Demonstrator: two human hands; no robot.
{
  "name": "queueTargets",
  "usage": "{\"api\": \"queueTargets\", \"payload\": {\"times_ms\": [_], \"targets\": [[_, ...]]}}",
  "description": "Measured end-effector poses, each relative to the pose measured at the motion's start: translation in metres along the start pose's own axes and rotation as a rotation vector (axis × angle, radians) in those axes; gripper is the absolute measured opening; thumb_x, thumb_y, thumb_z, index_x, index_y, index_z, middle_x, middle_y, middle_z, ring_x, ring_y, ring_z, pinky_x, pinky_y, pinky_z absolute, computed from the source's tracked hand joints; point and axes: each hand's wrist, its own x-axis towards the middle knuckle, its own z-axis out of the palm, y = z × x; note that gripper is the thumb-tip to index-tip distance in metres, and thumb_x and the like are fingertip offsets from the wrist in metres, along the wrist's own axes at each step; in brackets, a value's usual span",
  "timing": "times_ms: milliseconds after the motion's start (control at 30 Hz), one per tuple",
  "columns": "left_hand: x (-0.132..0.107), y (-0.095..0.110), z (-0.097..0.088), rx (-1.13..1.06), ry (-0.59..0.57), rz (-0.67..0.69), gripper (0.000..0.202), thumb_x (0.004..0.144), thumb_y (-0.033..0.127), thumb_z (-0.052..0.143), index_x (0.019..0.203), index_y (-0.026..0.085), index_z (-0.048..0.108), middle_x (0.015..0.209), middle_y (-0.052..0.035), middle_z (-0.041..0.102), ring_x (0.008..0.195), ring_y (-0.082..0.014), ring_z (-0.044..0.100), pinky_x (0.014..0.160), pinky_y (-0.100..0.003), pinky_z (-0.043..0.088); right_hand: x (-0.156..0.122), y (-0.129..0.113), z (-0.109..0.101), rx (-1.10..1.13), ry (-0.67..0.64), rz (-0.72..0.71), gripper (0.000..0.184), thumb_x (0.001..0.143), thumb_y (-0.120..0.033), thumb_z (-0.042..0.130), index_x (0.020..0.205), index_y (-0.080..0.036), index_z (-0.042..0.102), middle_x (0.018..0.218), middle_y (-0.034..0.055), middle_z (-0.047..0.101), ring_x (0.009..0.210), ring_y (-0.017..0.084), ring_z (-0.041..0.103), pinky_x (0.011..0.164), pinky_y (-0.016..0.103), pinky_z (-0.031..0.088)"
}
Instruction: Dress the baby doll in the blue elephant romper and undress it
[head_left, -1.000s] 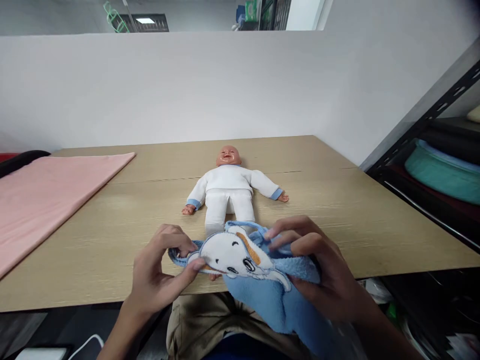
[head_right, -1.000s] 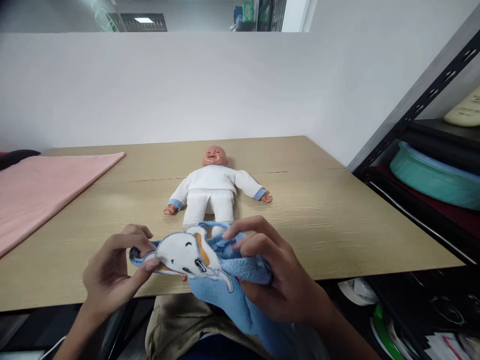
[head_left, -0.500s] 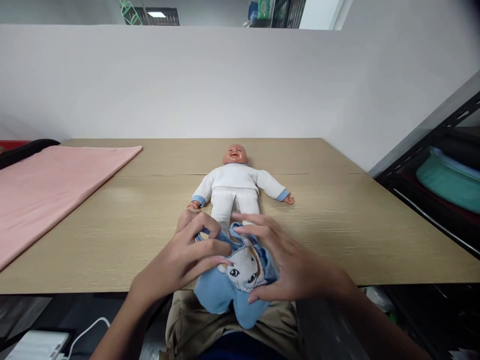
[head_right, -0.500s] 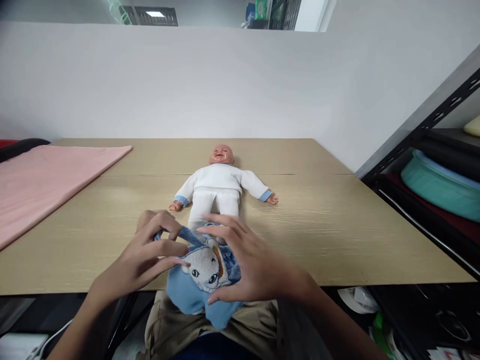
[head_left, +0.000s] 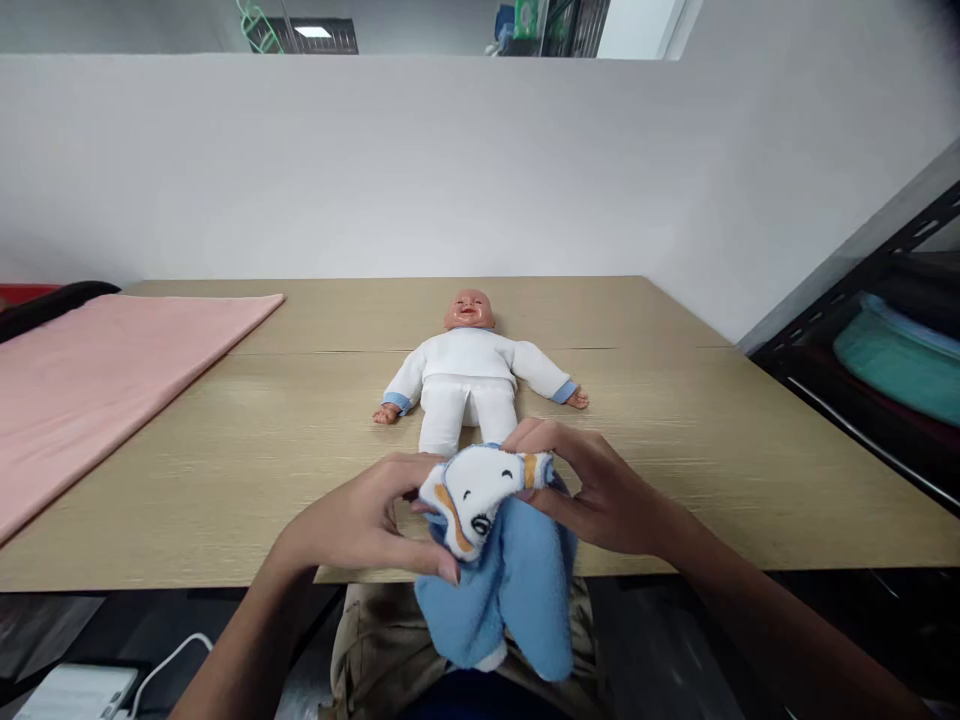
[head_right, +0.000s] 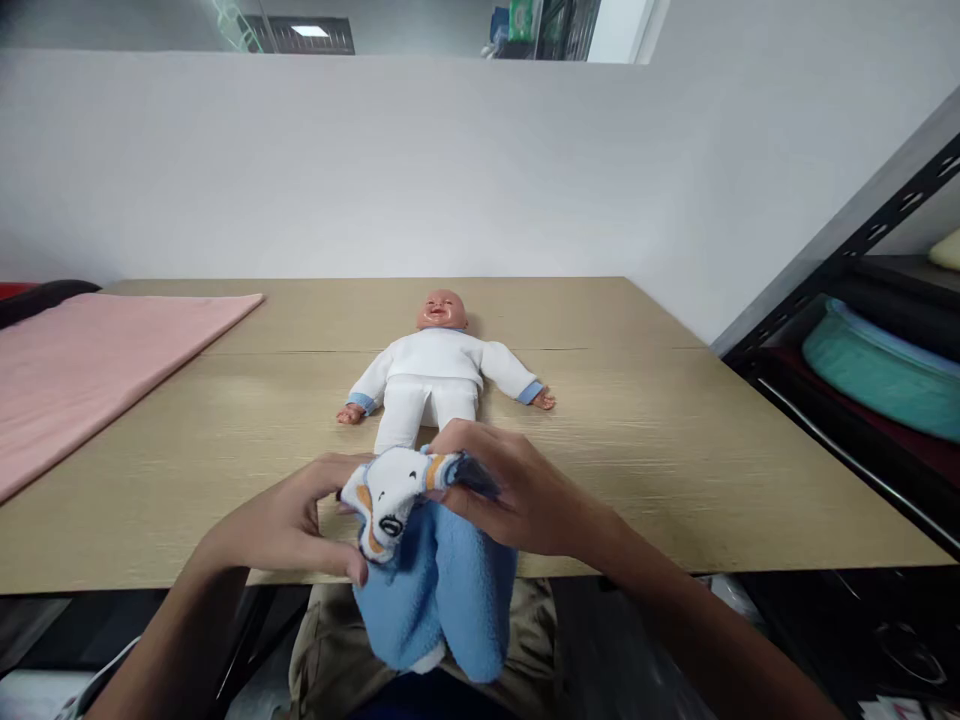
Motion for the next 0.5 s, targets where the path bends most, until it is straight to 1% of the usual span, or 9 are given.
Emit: {"api": "queueTargets", "payload": {"times_ms": [33,67,100,200,267,333,400,433,500], "targets": [[0.002,0.002,0.000,-0.003,-0.049,0.003,0.030,0.094,0.048,0.089,0.104,0.021,0.083,0.112,-0.0071,0.079,0.106,-0.0259,0.073,0.097,-0.033,0.059,-0.001,0.001,0.000,-0.024,0.014,0.043,0.011,0.109,-0.023,0.068,0.115,-0.026,0.059,0.103,0.0005,0.073,0.089,0.016,0.068,0.080,0.029,0.051],[0.004,0.002,0.000,0.001,-0.064,-0.004,0.026,0.096,0.046,0.088,0.105,0.022,0.084,0.118,-0.0076,0.079,0.111,-0.0273,0.072,0.102,-0.035,0.058,-0.001,0.003,-0.001,-0.053,0.015,0.074,0.012,0.109,-0.027,0.070,0.115,-0.026,0.059,0.098,-0.0018,0.072,0.083,0.015,0.066,0.076,0.028,0.049],[0.004,0.002,0.001,0.000,-0.051,-0.022,0.023,0.100,0.043,0.083,0.110,0.022,0.083,0.122,-0.0077,0.078,0.114,-0.0273,0.072,0.105,-0.035,0.057,-0.001,0.004,-0.002,-0.083,0.001,0.086,0.013,0.109,-0.029,0.072,0.115,-0.026,0.060,0.095,-0.0028,0.071,0.081,0.014,0.064,0.075,0.027,0.047],[0.003,-0.002,0.004,-0.042,0.087,-0.120,0.025,0.110,0.044,0.067,0.120,0.023,0.078,0.119,-0.0059,0.077,0.110,-0.0251,0.070,0.099,-0.033,0.056,0.000,0.006,-0.013,-0.216,-0.053,0.000,0.019,0.105,-0.037,0.079,0.108,-0.024,0.065,0.093,-0.0017,0.069,0.086,0.016,0.062,0.085,0.031,0.045],[0.001,-0.005,0.005,-0.040,0.181,-0.173,0.026,0.113,0.046,0.062,0.115,0.023,0.074,0.112,-0.0039,0.074,0.107,-0.0235,0.067,0.095,-0.031,0.055,0.000,0.005,-0.023,-0.349,-0.079,-0.051,0.021,0.104,-0.038,0.081,0.099,-0.023,0.067,0.091,-0.0002,0.067,0.092,0.019,0.061,0.093,0.035,0.043],[0.003,-0.005,0.008,-0.006,0.233,-0.181,0.024,0.113,0.044,0.061,0.110,0.023,0.071,0.107,-0.0021,0.071,0.103,-0.0215,0.064,0.092,-0.029,0.052,-0.001,0.004,-0.030,-0.401,-0.116,-0.035,0.023,0.103,-0.039,0.081,0.096,-0.022,0.068,0.095,0.0024,0.068,0.097,0.022,0.061,0.096,0.037,0.043],[0.007,-0.003,0.013,0.012,0.296,-0.146,0.020,0.115,0.039,0.059,0.109,0.023,0.068,0.103,-0.0006,0.070,0.098,-0.0191,0.062,0.091,-0.028,0.049,-0.003,0.003,-0.028,-0.291,-0.186,0.065,0.029,0.098,-0.045,0.087,0.106,-0.022,0.072,0.111,0.0068,0.072,0.106,0.024,0.064,0.099,0.037,0.049],[0.010,-0.001,0.017,0.012,0.344,-0.116,0.018,0.115,0.038,0.059,0.109,0.023,0.068,0.102,-0.0001,0.069,0.096,-0.0181,0.062,0.091,-0.027,0.048,-0.004,0.004,-0.024,-0.194,-0.213,0.138,0.042,0.092,-0.049,0.091,0.117,-0.021,0.072,0.121,0.0090,0.073,0.111,0.026,0.066,0.101,0.037,0.052],[0.018,0.002,0.026,0.000,0.460,-0.047,0.016,0.115,0.036,0.060,0.108,0.024,0.067,0.102,0.0003,0.068,0.094,-0.0171,0.061,0.090,-0.026,0.047,-0.006,0.005,-0.010,0.005,-0.193,0.293,0.075,0.081,-0.055,0.098,0.141,-0.021,0.068,0.134,0.0120,0.074,0.121,0.030,0.070,0.108,0.039,0.057]]}}
